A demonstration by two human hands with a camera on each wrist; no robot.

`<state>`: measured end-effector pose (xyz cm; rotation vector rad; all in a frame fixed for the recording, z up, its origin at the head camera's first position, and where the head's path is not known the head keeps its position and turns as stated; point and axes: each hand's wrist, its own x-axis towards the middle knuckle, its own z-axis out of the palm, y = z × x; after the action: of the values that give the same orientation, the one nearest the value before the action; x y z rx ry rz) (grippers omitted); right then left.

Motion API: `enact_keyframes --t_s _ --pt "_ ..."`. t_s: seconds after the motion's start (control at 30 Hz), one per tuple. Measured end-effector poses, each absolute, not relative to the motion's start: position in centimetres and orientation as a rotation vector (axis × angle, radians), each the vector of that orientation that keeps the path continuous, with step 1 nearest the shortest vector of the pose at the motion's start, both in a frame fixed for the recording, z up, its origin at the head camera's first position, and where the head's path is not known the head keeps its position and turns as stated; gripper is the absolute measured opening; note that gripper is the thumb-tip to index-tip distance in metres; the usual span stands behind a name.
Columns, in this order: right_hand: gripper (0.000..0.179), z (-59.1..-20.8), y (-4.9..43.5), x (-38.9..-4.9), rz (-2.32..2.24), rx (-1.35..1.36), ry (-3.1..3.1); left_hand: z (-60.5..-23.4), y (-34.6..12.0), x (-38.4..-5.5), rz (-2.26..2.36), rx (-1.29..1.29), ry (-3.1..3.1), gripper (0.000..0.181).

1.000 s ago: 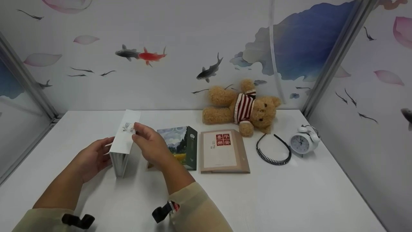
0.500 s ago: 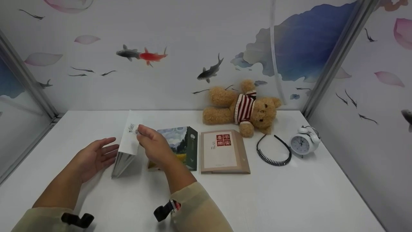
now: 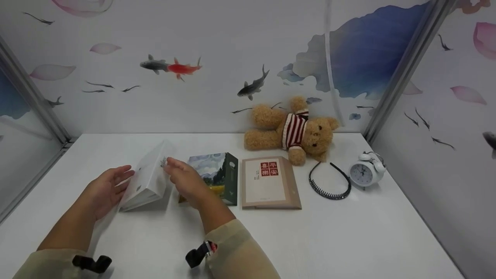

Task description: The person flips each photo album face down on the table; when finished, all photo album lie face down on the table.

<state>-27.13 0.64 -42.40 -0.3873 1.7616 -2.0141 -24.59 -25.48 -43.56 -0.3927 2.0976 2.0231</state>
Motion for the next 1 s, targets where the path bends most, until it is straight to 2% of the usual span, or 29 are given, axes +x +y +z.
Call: enact_keyframes --t_s 0.37,0.8,1.0 --pt "0.063 -43.1 0.3 -27.1 -1.949 -0.34 1.742 -43.8 -25.4 -24.8 1.984 -0.409 2.143 0.069" --pt "0.062 -42.8 0.5 -27.3 -1.962 -0.314 1.752 -43.9 -25.6 -25.0 1.973 -0.342 2.167 0.069" --pt "0.059 -41.1 2.4 -27.1 -2.009 -0.383 1.789 -41.3 -23.5 -23.8 1.715 -0.337 2.533 0.071"
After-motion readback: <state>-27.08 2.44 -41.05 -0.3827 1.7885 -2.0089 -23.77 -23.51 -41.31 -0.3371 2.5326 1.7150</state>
